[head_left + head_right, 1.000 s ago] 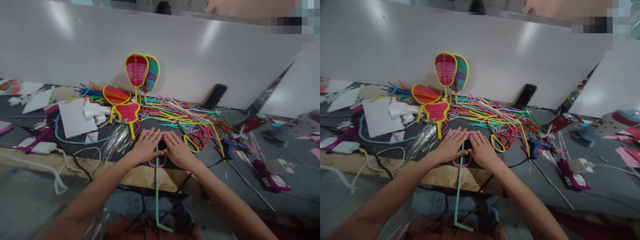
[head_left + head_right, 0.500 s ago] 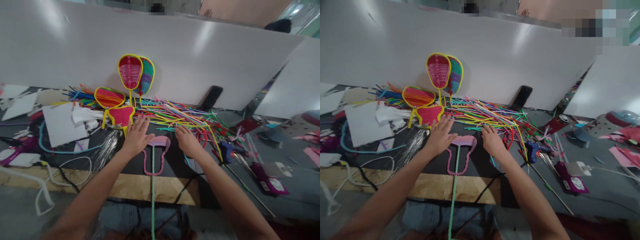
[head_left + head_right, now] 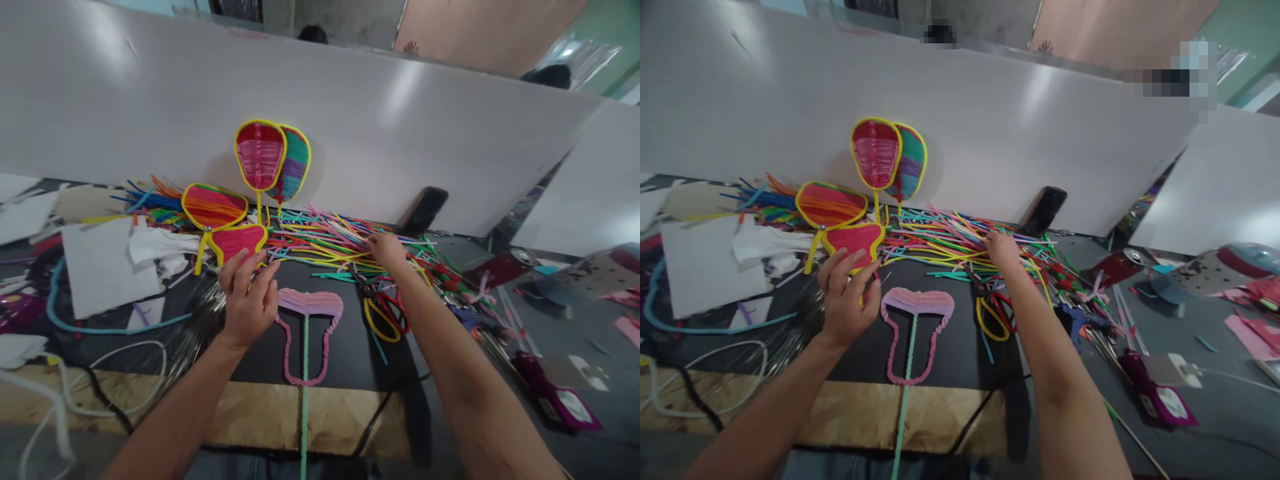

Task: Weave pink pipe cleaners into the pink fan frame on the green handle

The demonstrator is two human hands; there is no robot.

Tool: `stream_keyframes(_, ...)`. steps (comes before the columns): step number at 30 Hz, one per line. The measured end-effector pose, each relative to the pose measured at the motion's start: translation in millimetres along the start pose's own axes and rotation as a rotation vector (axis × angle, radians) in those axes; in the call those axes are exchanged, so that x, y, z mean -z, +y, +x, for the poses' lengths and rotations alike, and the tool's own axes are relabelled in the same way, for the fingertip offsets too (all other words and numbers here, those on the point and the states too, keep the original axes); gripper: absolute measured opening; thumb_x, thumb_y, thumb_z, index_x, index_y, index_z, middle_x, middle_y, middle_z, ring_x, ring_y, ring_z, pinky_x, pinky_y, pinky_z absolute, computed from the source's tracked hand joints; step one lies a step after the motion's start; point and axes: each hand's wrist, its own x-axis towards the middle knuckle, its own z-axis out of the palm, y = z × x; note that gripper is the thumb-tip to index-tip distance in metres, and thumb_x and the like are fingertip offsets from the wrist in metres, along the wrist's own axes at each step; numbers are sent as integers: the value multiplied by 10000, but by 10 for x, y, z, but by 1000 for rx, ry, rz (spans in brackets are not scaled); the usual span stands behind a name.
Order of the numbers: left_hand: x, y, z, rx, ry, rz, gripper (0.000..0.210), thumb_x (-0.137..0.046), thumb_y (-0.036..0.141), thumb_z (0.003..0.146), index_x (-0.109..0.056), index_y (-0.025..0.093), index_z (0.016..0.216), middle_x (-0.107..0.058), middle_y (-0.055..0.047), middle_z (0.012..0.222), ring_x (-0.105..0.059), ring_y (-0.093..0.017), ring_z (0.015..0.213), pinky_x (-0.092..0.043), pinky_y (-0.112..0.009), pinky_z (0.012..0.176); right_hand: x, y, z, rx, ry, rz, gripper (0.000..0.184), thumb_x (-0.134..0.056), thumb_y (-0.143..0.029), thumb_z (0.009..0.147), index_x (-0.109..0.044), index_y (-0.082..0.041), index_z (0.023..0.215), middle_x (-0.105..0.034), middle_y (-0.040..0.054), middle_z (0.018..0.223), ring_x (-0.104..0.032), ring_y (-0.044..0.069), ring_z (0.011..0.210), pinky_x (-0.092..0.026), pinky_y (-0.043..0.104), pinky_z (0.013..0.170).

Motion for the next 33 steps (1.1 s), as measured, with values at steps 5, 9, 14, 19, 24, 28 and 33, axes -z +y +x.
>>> stream_keyframes(5,22,25,-5,-26,8,17,389,-557,152,758,-594,276,1124,-544,-73,1213,-395,-285,1234,-334,-489,1015,26,111,23,-106,32,8,257,-495,-289,909,-561,-152,1115,-586,102,1128,-581,197,964,-487,384,821)
stream_keyframes(9,34,46,-14,-4,-12,3,398,-551,154,751,-598,293,1121,-547,-60,1223,-399,-285,1233,-326,-495,1016,208,216,17,-228,122,36,260,-342,-173,909,-569,-113,1022,-650,144,892,-586,215,812,-409,326,700)
stream_keyframes(14,28,49,-11,-8,0,0,394,-557,147,742,-609,293,1104,-551,-55,1212,-405,-284,1223,-336,-486,1008,412,341,-9,-288,301,112,301,-270,-190,883,-520,-159,1046,-637,96,870,-560,205,750,-374,293,664)
stream_keyframes(19,27,51,4,-23,31,20,371,-570,133,743,-615,279,1081,-554,-67,1174,-414,-281,1205,-344,-480,1002,353,434,-2,-116,246,160,274,-340,-186,857,-574,-154,997,-648,74,846,-554,182,737,-383,261,663)
stream_keyframes(24,20,44,6,-36,47,43,354,-576,132,745,-623,270,1067,-550,-78,1162,-410,-284,1199,-350,-479,989,139,443,88,58,31,124,261,-434,-151,840,-665,-156,961,-670,83,882,-566,158,753,-392,258,706)
stream_keyframes(28,5,30,-8,-12,30,49,340,-568,137,749,-634,266,1057,-546,-78,1166,-411,-278,1194,-340,-470,993,11,448,152,30,10,65,247,-475,-124,812,-694,-128,926,-642,159,955,-544,178,803,-377,320,729)
stream_keyframes(33,-3,44,-24,10,5,53,326,-570,138,746,-637,259,1041,-551,-70,1176,-407,-272,1198,-332,-467,1000,59,510,178,-140,106,30,230,-471,-172,839,-690,-116,795,-640,157,781,-556,179,753,-377,339,686)
